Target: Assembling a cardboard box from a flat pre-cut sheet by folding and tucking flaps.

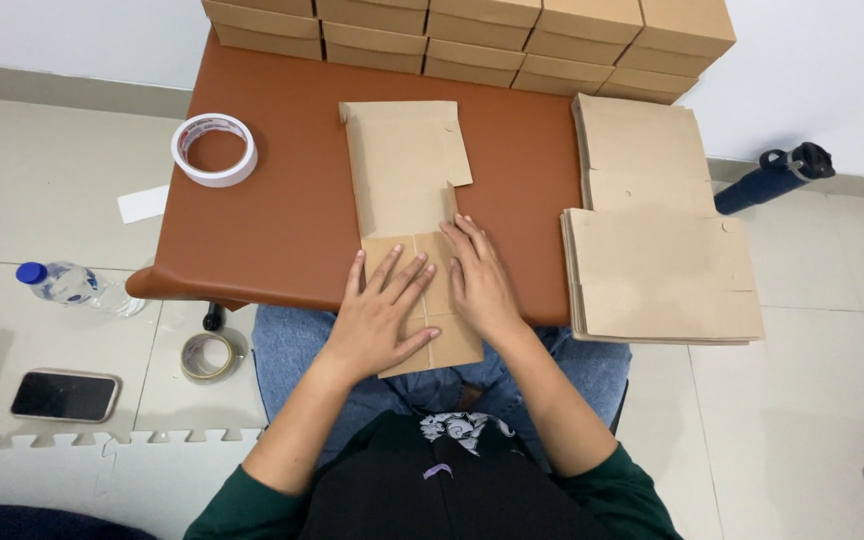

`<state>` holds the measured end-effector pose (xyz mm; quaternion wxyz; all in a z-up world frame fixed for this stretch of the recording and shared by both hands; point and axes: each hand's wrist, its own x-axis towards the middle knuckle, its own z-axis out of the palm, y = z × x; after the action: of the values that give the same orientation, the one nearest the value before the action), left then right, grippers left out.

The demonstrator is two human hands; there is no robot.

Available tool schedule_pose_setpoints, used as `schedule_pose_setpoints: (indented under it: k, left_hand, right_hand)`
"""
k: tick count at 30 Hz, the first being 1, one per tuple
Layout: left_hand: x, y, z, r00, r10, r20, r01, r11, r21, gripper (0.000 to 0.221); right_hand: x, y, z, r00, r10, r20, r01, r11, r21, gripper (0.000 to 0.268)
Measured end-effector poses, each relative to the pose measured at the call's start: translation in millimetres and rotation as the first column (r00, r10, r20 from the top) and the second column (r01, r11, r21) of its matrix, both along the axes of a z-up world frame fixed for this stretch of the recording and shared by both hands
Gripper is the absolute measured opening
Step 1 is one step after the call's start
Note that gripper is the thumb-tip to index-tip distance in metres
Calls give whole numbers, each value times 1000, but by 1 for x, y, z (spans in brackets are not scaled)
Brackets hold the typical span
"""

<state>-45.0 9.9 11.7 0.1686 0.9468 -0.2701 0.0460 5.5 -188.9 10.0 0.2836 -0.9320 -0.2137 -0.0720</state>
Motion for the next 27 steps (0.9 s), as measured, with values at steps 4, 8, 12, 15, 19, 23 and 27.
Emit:
schedule_pose_setpoints:
  k: [4,8,12,15,19,23,27]
  left_hand:
    - [-1,0,1,1000,2,-3,-2,1000,-6,82]
    - [-1,0,0,1000,5,6,-5,1000,-12,82]
    - [-1,0,0,1000,5,12,-4,1000,-23,81]
    - [-1,-1,-2,999,10,31,-10,1000,-10,81]
    - [-1,-1,-3,1000,8,30,-8,1000,-4,80]
    - [-1,0,-4,999,14,45,-14,1000,-1,80]
    - [0,0,-5,999,6,45,-5,1000,-14,80]
  right_hand:
    - [3,6,5,1000,6,8,-5,997,-77,55]
    - [16,9,13,999,5,-50,-14,984,-179,55]
    - [44,8,6,999,-21,-28,16,988,-154,53]
    - [76,-8,-19,999,-47,20,49,986,-161,45]
    - [100,-15,-32,980,-124,156,139,986,-90,35]
    - [97,-7,-17,953,-283,106,285,959,1,59]
    - [101,-14,-30,924,-381,11,381,921,-78,63]
